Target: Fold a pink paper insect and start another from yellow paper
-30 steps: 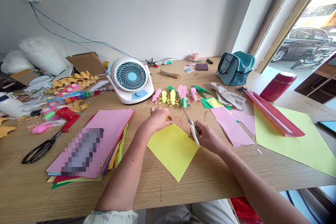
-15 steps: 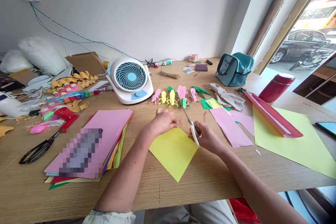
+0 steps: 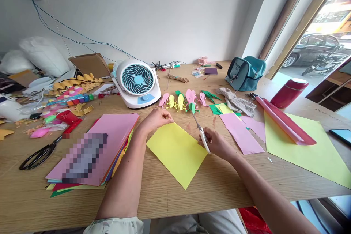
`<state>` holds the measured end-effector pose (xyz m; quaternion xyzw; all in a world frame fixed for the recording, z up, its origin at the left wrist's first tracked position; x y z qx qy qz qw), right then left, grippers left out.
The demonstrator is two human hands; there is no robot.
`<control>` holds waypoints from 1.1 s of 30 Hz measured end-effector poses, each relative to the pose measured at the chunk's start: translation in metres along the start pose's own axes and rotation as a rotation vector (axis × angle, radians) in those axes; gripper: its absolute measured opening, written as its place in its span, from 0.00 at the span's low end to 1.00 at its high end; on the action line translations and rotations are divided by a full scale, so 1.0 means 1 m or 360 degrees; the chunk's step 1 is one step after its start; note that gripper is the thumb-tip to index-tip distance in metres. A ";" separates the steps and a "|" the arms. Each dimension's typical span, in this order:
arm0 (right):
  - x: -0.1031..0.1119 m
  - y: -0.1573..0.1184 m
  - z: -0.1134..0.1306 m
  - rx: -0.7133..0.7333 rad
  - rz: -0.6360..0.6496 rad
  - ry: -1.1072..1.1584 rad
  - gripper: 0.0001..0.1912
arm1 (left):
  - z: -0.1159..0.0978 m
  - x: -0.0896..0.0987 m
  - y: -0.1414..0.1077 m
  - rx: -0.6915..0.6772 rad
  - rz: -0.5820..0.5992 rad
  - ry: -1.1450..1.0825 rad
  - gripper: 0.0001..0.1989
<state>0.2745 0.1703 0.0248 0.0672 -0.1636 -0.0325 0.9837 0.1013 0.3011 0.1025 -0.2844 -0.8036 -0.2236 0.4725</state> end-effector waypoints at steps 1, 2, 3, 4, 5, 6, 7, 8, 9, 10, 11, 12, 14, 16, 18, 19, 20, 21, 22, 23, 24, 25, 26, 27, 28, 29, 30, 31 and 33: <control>0.000 0.000 -0.001 -0.0001 0.0002 -0.0001 0.06 | 0.004 0.002 0.000 0.0048 -0.0037 -0.0053 0.13; 0.000 0.000 -0.001 -0.0002 0.0003 -0.0002 0.06 | 0.010 0.004 0.000 0.0105 -0.0068 -0.0108 0.14; 0.000 0.000 -0.002 -0.0001 0.0002 -0.0001 0.06 | 0.016 0.006 -0.001 0.0166 -0.0092 -0.0163 0.15; 0.001 0.001 -0.002 0.0000 -0.0002 0.0000 0.06 | 0.022 0.008 -0.001 0.0221 -0.0107 -0.0214 0.16; 0.001 0.001 -0.002 0.0002 -0.0007 0.0000 0.05 | 0.027 0.009 -0.002 0.0263 -0.0115 -0.0257 0.17; 0.001 0.001 -0.002 0.0004 -0.0008 -0.0001 0.05 | 0.030 0.011 -0.003 0.0282 -0.0114 -0.0290 0.17; 0.001 0.001 -0.002 0.0006 -0.0009 -0.0005 0.05 | 0.032 0.012 -0.004 0.0277 -0.0100 -0.0318 0.17; 0.001 0.001 -0.002 0.0007 -0.0006 -0.0012 0.05 | 0.033 0.012 -0.004 0.0254 -0.0070 -0.0343 0.17; 0.001 0.001 -0.002 0.0006 -0.0003 -0.0019 0.05 | 0.032 0.011 -0.005 0.0227 -0.0032 -0.0366 0.17; 0.001 0.001 -0.002 0.0004 0.0001 -0.0027 0.05 | 0.033 0.010 -0.005 0.0210 -0.0001 -0.0386 0.17; 0.002 0.001 -0.002 -0.0001 0.0003 -0.0033 0.05 | 0.034 0.010 -0.006 0.0210 0.0013 -0.0402 0.17; 0.002 0.002 -0.003 -0.0007 0.0005 -0.0038 0.06 | 0.037 0.011 -0.007 0.0227 0.0004 -0.0420 0.17; 0.003 0.002 -0.005 -0.0024 0.0013 -0.0045 0.06 | 0.045 0.014 -0.008 0.0292 -0.0064 -0.0445 0.17; 0.004 0.003 -0.007 -0.0042 0.0031 -0.0044 0.06 | 0.053 0.016 -0.009 0.0356 -0.0130 -0.0464 0.18; 0.004 0.003 -0.009 -0.0059 0.0051 -0.0038 0.06 | 0.059 0.016 -0.010 0.0406 -0.0156 -0.0487 0.18; 0.004 0.003 -0.010 -0.0065 0.0058 -0.0034 0.06 | 0.062 0.016 -0.010 0.0425 -0.0164 -0.0502 0.19; 0.004 0.003 -0.010 -0.0069 0.0062 -0.0032 0.06 | 0.064 0.016 -0.010 0.0438 -0.0178 -0.0522 0.19; 0.005 0.003 -0.011 -0.0071 0.0064 -0.0032 0.06 | 0.065 0.017 -0.011 0.0443 -0.0196 -0.0544 0.19; 0.005 0.003 -0.011 -0.0072 0.0064 -0.0032 0.06 | 0.066 0.018 -0.011 0.0441 -0.0216 -0.0573 0.20; 0.006 0.003 -0.011 -0.0073 0.0065 -0.0033 0.06 | 0.065 0.019 -0.010 0.0431 -0.0233 -0.0611 0.21; 0.007 0.003 -0.011 -0.0074 0.0064 -0.0033 0.06 | 0.064 0.019 -0.010 0.0418 -0.0238 -0.0655 0.21; 0.009 0.003 -0.012 -0.0077 0.0062 -0.0036 0.06 | 0.063 0.019 -0.010 0.0407 -0.0234 -0.0707 0.22; 0.010 0.003 -0.012 -0.0081 0.0059 -0.0040 0.06 | 0.062 0.018 -0.010 0.0399 -0.0221 -0.0763 0.23; 0.013 0.003 -0.012 -0.0088 0.0053 -0.0042 0.06 | 0.061 0.017 -0.010 0.0400 -0.0205 -0.0817 0.23; 0.015 0.003 -0.013 -0.0100 0.0050 -0.0040 0.07 | 0.061 0.017 -0.010 0.0406 -0.0189 -0.0864 0.24; 0.018 0.003 -0.013 -0.0121 0.0043 -0.0032 0.08 | 0.061 0.016 -0.010 0.0411 -0.0172 -0.0899 0.24; 0.022 0.003 -0.014 -0.0146 0.0030 -0.0010 0.10 | 0.061 0.016 -0.011 0.0411 -0.0156 -0.0924 0.24; 0.026 0.003 -0.015 -0.0173 0.0006 0.0030 0.12 | 0.061 0.015 -0.011 0.0403 -0.0138 -0.0939 0.23; 0.036 0.003 -0.014 -0.0213 -0.0086 0.0162 0.17 | 0.058 0.014 -0.011 0.0362 -0.0080 -0.0947 0.22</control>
Point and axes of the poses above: each hand's wrist, its own y-axis towards the middle knuckle, its own x-axis out of the back of the hand, z = x × y, the point moved 10 cm from there along y, towards the middle knuckle, and after that the axes turned 12 degrees about y, right-handed, at the moved point
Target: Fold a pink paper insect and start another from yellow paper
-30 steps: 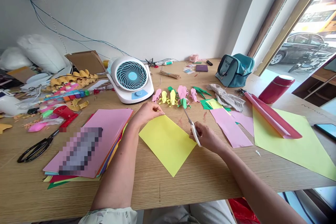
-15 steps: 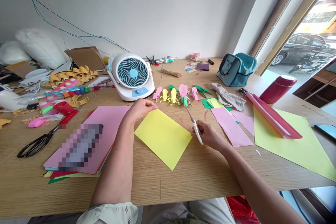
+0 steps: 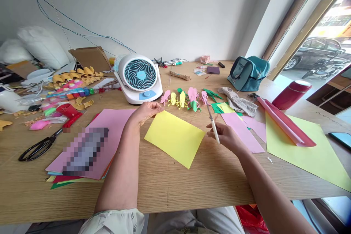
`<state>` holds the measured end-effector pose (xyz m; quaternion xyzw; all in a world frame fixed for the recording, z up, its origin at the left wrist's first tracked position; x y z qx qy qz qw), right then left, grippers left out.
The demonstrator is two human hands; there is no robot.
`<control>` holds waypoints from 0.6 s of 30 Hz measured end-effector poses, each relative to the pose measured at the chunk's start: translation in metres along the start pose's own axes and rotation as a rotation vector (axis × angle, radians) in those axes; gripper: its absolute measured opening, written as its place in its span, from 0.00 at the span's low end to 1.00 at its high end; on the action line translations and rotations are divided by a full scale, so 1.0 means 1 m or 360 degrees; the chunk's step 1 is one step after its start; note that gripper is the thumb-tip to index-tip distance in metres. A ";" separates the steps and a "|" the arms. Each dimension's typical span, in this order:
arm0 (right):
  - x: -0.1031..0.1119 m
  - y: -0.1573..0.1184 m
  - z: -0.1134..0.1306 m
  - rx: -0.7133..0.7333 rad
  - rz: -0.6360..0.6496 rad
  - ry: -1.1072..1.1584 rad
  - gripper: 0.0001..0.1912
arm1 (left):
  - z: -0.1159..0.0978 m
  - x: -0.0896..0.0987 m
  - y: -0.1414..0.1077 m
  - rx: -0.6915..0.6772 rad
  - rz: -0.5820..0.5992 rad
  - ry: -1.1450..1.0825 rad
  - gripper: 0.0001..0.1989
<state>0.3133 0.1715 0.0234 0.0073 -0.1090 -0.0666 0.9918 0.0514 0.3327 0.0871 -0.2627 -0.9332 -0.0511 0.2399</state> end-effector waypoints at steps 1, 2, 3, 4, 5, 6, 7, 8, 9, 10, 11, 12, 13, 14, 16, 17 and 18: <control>0.005 0.000 0.002 0.0000 -0.0058 0.0079 0.18 | -0.001 -0.002 0.000 -0.0021 0.0037 0.0013 0.22; 0.010 -0.001 0.005 0.0017 -0.0115 0.0149 0.19 | -0.003 -0.006 0.000 -0.0043 0.0073 0.0038 0.21; 0.012 -0.001 0.009 0.0042 -0.0152 0.0198 0.19 | -0.005 -0.010 0.000 -0.0065 0.0106 0.0069 0.21; 0.011 -0.002 0.012 0.0070 -0.0159 0.0223 0.19 | -0.008 -0.016 0.001 -0.0084 0.0139 0.0104 0.21; 0.008 -0.002 0.015 0.0094 -0.0133 0.0230 0.19 | -0.011 -0.025 0.001 -0.0100 0.0172 0.0137 0.21; 0.001 -0.003 0.016 0.0108 -0.0079 0.0224 0.19 | -0.013 -0.035 0.002 -0.0106 0.0213 0.0157 0.21; -0.007 -0.003 0.016 0.0106 -0.0005 0.0220 0.18 | -0.015 -0.048 0.003 -0.0106 0.0265 0.0169 0.21; -0.017 -0.004 0.014 0.0090 0.0074 0.0227 0.18 | -0.017 -0.062 0.003 -0.0108 0.0321 0.0163 0.21; -0.026 -0.005 0.012 0.0068 0.0150 0.0239 0.18 | -0.018 -0.077 0.003 -0.0094 0.0387 0.0161 0.22; -0.033 -0.005 0.009 0.0050 0.0210 0.0261 0.17 | -0.018 -0.090 0.003 -0.0081 0.0431 0.0170 0.22; -0.039 -0.006 0.007 0.0041 0.0250 0.0279 0.17 | -0.018 -0.103 0.003 -0.0080 0.0479 0.0181 0.22; -0.043 -0.006 0.005 0.0043 0.0272 0.0291 0.16 | -0.019 -0.114 0.003 -0.0087 0.0520 0.0184 0.22; -0.046 -0.005 0.004 0.0049 0.0282 0.0306 0.16 | -0.018 -0.122 0.003 -0.0091 0.0556 0.0164 0.22; -0.047 -0.005 0.004 0.0056 0.0284 0.0317 0.16 | -0.018 -0.128 0.003 -0.0101 0.0571 0.0158 0.22; -0.047 -0.004 0.003 0.0054 0.0284 0.0343 0.16 | -0.017 -0.133 0.003 -0.0131 0.0573 0.0160 0.21; -0.047 -0.004 0.002 0.0041 0.0286 0.0350 0.16 | -0.016 -0.133 0.003 -0.0140 0.0576 0.0163 0.21; -0.047 -0.004 0.002 0.0025 0.0289 0.0348 0.15 | -0.016 -0.134 0.003 -0.0142 0.0588 0.0153 0.21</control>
Point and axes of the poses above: each hand's wrist, its own y-axis towards the middle knuckle, its own x-axis out of the back of the hand, z = x × y, the point moved 10 cm from there along y, towards the middle knuckle, and after that the axes turned 12 degrees about y, right-handed, at the moved point
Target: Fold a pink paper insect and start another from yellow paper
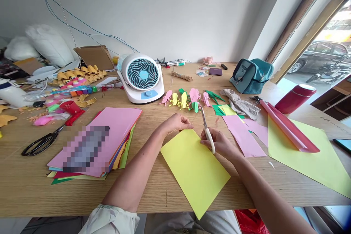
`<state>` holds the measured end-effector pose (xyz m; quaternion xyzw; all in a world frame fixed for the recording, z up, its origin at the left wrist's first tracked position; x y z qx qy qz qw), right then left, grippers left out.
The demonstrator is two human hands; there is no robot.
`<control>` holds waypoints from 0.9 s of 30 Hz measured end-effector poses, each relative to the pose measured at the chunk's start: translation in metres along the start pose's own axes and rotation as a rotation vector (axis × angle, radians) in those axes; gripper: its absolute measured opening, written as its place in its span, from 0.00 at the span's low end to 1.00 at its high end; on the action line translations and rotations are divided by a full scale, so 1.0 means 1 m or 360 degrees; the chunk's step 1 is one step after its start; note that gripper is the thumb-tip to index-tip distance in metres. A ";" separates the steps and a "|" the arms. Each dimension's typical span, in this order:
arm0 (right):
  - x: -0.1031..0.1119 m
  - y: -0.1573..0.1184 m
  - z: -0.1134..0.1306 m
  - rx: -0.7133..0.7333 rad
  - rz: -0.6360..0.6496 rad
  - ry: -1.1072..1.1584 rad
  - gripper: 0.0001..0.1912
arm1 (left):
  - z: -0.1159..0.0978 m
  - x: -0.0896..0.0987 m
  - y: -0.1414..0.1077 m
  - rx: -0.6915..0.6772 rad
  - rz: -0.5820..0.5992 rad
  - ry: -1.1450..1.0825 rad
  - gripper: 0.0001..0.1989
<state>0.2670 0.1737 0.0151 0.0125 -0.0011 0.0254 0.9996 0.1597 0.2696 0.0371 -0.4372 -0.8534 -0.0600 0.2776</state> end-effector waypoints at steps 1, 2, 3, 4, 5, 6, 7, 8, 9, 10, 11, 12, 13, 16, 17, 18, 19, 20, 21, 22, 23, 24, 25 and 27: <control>0.000 0.000 0.000 -0.0018 0.0002 -0.0003 0.15 | 0.001 -0.001 0.000 0.0000 0.0020 -0.0025 0.22; 0.000 0.000 -0.001 -0.0037 0.0009 -0.0005 0.15 | 0.001 -0.002 0.000 0.0000 0.0039 -0.0059 0.22; 0.000 -0.001 -0.001 -0.0056 0.0017 -0.0002 0.16 | 0.001 -0.004 -0.001 0.0000 0.0055 -0.0102 0.23; -0.001 -0.001 -0.001 -0.0074 0.0026 0.0009 0.16 | 0.000 -0.005 -0.001 0.0001 0.0065 -0.0153 0.23; -0.001 -0.001 -0.001 -0.0089 0.0029 0.0025 0.17 | 0.000 -0.007 -0.001 0.0011 0.0073 -0.0212 0.24; 0.000 -0.001 -0.001 -0.0105 0.0022 0.0041 0.18 | 0.001 -0.009 -0.001 0.0031 0.0078 -0.0290 0.25; 0.003 -0.001 -0.001 -0.0119 -0.0001 0.0058 0.19 | 0.002 -0.011 -0.001 0.0061 0.0081 -0.0395 0.25; 0.006 -0.001 0.000 -0.0127 -0.0037 0.0077 0.20 | 0.004 -0.013 0.000 0.0093 0.0082 -0.0523 0.26; 0.011 0.000 0.000 -0.0131 -0.0082 0.0097 0.21 | 0.007 -0.014 0.001 0.0122 0.0074 -0.0652 0.27; 0.018 0.000 0.001 -0.0135 -0.0141 0.0113 0.22 | 0.010 -0.013 0.002 0.0147 0.0056 -0.0769 0.28; 0.026 -0.001 0.001 -0.0137 -0.0213 0.0124 0.22 | 0.014 -0.012 0.004 0.0170 0.0035 -0.0870 0.28; 0.034 -0.001 0.002 -0.0132 -0.0295 0.0128 0.22 | 0.019 -0.011 0.006 0.0195 0.0025 -0.0953 0.29; 0.043 -0.002 0.003 -0.0117 -0.0378 0.0130 0.23 | 0.024 -0.011 0.007 0.0222 0.0027 -0.1025 0.30; 0.066 -0.005 0.006 -0.0018 -0.0580 0.0155 0.23 | 0.035 -0.012 0.010 0.0271 0.0103 -0.1233 0.34; 0.072 -0.006 0.007 0.0020 -0.0629 0.0173 0.22 | 0.036 -0.015 0.010 0.0262 0.0159 -0.1289 0.36; 0.077 -0.007 0.008 0.0053 -0.0675 0.0194 0.22 | 0.035 -0.018 0.010 0.0236 0.0229 -0.1333 0.37; 0.082 -0.009 0.008 0.0076 -0.0721 0.0214 0.21 | 0.033 -0.022 0.009 0.0197 0.0303 -0.1363 0.38; 0.086 -0.010 0.008 0.0091 -0.0772 0.0235 0.20 | 0.031 -0.028 0.008 0.0156 0.0375 -0.1376 0.39; 0.090 -0.012 0.008 0.0103 -0.0824 0.0259 0.20 | 0.028 -0.033 0.007 0.0118 0.0427 -0.1378 0.38; 0.094 -0.014 0.008 0.0118 -0.0869 0.0283 0.20 | 0.027 -0.039 0.007 0.0091 0.0450 -0.1372 0.37; 0.098 -0.016 0.009 0.0145 -0.0907 0.0301 0.19 | 0.028 -0.045 0.007 0.0091 0.0448 -0.1359 0.35; 0.101 -0.017 0.010 0.0177 -0.0938 0.0306 0.19 | 0.029 -0.050 0.008 0.0104 0.0414 -0.1355 0.33; 0.105 -0.019 0.010 0.0211 -0.0967 0.0307 0.18 | 0.031 -0.057 0.010 0.0136 0.0383 -0.1363 0.31; 0.113 -0.020 0.009 0.0260 -0.1003 0.0328 0.17 | 0.033 -0.067 0.013 0.0188 0.0292 -0.1398 0.27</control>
Point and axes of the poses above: each hand's wrist, its own y-axis towards the middle knuckle, its own x-axis out of the back of the hand, z = x × y, the point moved 10 cm from there along y, towards the middle knuckle, and after that the axes turned 12 degrees about y, right-handed, at the moved point
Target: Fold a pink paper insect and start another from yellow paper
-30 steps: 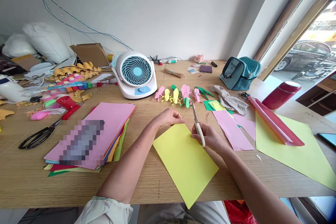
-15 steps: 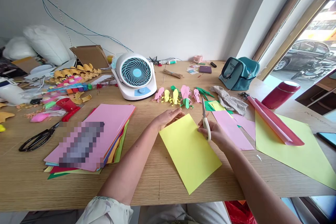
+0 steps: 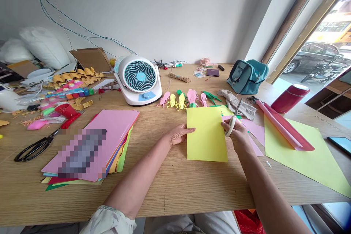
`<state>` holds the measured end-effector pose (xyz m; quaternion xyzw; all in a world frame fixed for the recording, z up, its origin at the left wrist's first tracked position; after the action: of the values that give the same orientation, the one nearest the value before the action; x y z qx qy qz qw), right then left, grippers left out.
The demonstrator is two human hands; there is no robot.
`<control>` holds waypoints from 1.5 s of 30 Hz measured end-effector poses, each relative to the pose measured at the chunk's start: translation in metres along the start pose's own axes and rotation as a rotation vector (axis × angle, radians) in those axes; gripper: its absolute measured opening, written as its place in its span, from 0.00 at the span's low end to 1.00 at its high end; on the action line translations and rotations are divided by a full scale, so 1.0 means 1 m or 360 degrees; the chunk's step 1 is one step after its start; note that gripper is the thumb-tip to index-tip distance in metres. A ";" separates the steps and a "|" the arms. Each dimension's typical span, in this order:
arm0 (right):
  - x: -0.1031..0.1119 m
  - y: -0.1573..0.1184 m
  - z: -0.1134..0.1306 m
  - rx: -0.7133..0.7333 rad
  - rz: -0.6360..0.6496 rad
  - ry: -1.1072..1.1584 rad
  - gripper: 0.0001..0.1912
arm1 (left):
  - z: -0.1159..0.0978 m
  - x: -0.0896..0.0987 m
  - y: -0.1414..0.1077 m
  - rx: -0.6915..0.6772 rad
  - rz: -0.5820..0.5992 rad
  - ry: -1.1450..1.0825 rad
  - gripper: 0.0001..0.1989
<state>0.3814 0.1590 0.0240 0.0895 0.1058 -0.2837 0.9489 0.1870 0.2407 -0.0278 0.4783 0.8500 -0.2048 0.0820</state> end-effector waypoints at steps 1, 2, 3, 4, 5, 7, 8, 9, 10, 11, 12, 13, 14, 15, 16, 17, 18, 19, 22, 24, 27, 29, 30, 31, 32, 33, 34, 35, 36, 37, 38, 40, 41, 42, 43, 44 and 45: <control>0.005 0.002 -0.002 0.0001 -0.0023 0.0029 0.17 | 0.003 -0.004 0.002 0.0004 -0.0026 -0.0029 0.26; 0.009 0.004 -0.004 -0.0005 -0.0047 0.0073 0.17 | 0.006 -0.009 0.003 0.0004 -0.0041 -0.0064 0.25; 0.014 0.006 -0.006 -0.0006 -0.0073 0.0124 0.17 | 0.008 -0.014 0.004 0.0001 -0.0045 -0.0099 0.25; 0.018 0.008 -0.007 0.0005 -0.0100 0.0179 0.17 | 0.008 -0.020 0.004 -0.0010 -0.0044 -0.0131 0.25; 0.022 0.009 -0.007 0.0024 -0.0125 0.0228 0.17 | 0.009 -0.025 0.004 -0.0021 -0.0045 -0.0159 0.25; 0.026 0.009 -0.005 0.0066 -0.0164 0.0307 0.15 | 0.011 -0.032 0.004 -0.0019 -0.0064 -0.0193 0.26; 0.026 0.009 -0.004 0.0080 -0.0170 0.0337 0.15 | 0.012 -0.035 0.004 -0.0017 -0.0086 -0.0210 0.26; 0.025 0.008 -0.003 0.0086 -0.0167 0.0360 0.14 | 0.012 -0.037 0.003 -0.0015 -0.0110 -0.0230 0.26; 0.024 0.007 -0.002 0.0087 -0.0158 0.0378 0.14 | 0.013 -0.038 0.003 -0.0016 -0.0136 -0.0252 0.27; 0.023 0.007 -0.002 0.0085 -0.0143 0.0389 0.14 | 0.013 -0.039 0.003 -0.0024 -0.0161 -0.0274 0.28; 0.021 0.006 -0.001 0.0086 -0.0127 0.0392 0.13 | 0.012 -0.039 0.003 -0.0035 -0.0187 -0.0291 0.29; 0.020 0.006 0.000 0.0088 -0.0109 0.0385 0.13 | 0.011 -0.039 0.003 -0.0046 -0.0213 -0.0300 0.29; 0.019 0.006 0.000 0.0091 -0.0092 0.0373 0.13 | 0.010 -0.038 0.002 -0.0061 -0.0240 -0.0299 0.30; 0.018 0.006 0.000 0.0090 -0.0072 0.0358 0.13 | 0.009 -0.037 0.002 -0.0079 -0.0268 -0.0292 0.30; 0.017 0.006 0.000 0.0084 -0.0048 0.0342 0.13 | 0.008 -0.036 0.002 -0.0098 -0.0293 -0.0284 0.31; 0.016 0.006 -0.001 0.0075 -0.0022 0.0321 0.13 | 0.007 -0.034 0.002 -0.0117 -0.0316 -0.0275 0.31; 0.014 0.006 -0.001 0.0064 0.0004 0.0291 0.13 | 0.006 -0.032 0.002 -0.0136 -0.0340 -0.0264 0.31; 0.012 0.006 -0.001 0.0055 0.0028 0.0251 0.13 | 0.005 -0.030 0.002 -0.0157 -0.0368 -0.0255 0.32; 0.006 0.005 -0.001 0.0017 0.0075 0.0104 0.15 | 0.003 -0.024 0.002 -0.0207 -0.0449 -0.0230 0.30; 0.000 0.003 -0.001 -0.0033 0.0123 0.0042 0.16 | 0.002 -0.022 0.003 -0.0213 -0.0464 -0.0216 0.29; -0.011 -0.003 0.004 -0.0049 0.0205 -0.0005 0.17 | 0.000 -0.021 0.002 -0.0175 -0.0395 -0.0229 0.28; -0.015 -0.006 0.011 -0.0002 0.0218 -0.0027 0.17 | 0.001 -0.022 -0.002 -0.0104 -0.0310 -0.0264 0.27; -0.016 -0.007 0.014 0.0029 0.0217 -0.0035 0.17 | 0.003 -0.022 -0.005 -0.0059 -0.0268 -0.0281 0.26; -0.019 -0.008 0.017 0.0051 0.0223 -0.0036 0.17 | 0.004 -0.021 -0.009 -0.0033 -0.0246 -0.0296 0.26; -0.022 -0.010 0.017 0.0059 0.0242 -0.0035 0.17 | 0.004 -0.020 -0.015 -0.0023 -0.0233 -0.0300 0.25; -0.027 -0.011 0.016 0.0057 0.0267 -0.0031 0.17 | 0.005 -0.017 -0.022 -0.0018 -0.0232 -0.0286 0.25; -0.033 -0.014 0.012 0.0032 0.0297 -0.0022 0.17 | 0.007 -0.014 -0.029 -0.0021 -0.0264 -0.0259 0.25; -0.041 -0.017 0.007 -0.0006 0.0337 -0.0023 0.18 | 0.007 -0.009 -0.038 -0.0036 -0.0306 -0.0231 0.25; -0.050 -0.021 0.002 -0.0029 0.0367 -0.0005 0.18 | 0.007 -0.005 -0.047 -0.0069 -0.0345 -0.0209 0.25; -0.060 -0.027 -0.004 -0.0068 0.0411 0.0009 0.19 | 0.006 0.000 -0.056 -0.0100 -0.0377 -0.0189 0.25; -0.072 -0.033 -0.011 -0.0111 0.0478 0.0030 0.20 | 0.006 0.005 -0.064 -0.0107 -0.0406 -0.0176 0.26; -0.093 -0.046 -0.022 -0.0137 0.0566 0.0063 0.21 | 0.006 0.020 -0.079 -0.0081 -0.0472 -0.0128 0.27; -0.103 -0.053 -0.028 -0.0144 0.0609 0.0050 0.21 | 0.004 0.030 -0.086 -0.0072 -0.0522 -0.0116 0.26; -0.110 -0.058 -0.033 -0.0142 0.0632 0.0006 0.21 | 0.001 0.043 -0.093 -0.0082 -0.0609 -0.0112 0.25; -0.115 -0.062 -0.036 -0.0130 0.0656 -0.0051 0.21 | -0.006 0.058 -0.100 -0.0133 -0.0727 -0.0122 0.24; -0.120 -0.066 -0.040 -0.0120 0.0680 -0.0119 0.20 | -0.013 0.074 -0.107 -0.0199 -0.0864 -0.0146 0.22; -0.123 -0.069 -0.042 -0.0114 0.0707 -0.0173 0.19 | -0.019 0.089 -0.115 -0.0277 -0.0999 -0.0171 0.22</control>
<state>0.2365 0.1756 0.0070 0.0614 0.0422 -0.0684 0.9949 0.0439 0.2656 -0.0093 0.1728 0.9647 -0.1716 0.1002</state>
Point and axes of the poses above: each hand's wrist, its own y-axis towards the middle knuckle, its own x-axis out of the back of the hand, z = x × y, the point moved 10 cm from there along y, towards the middle knuckle, and after that the axes turned 12 degrees about y, right-handed, at the moved point
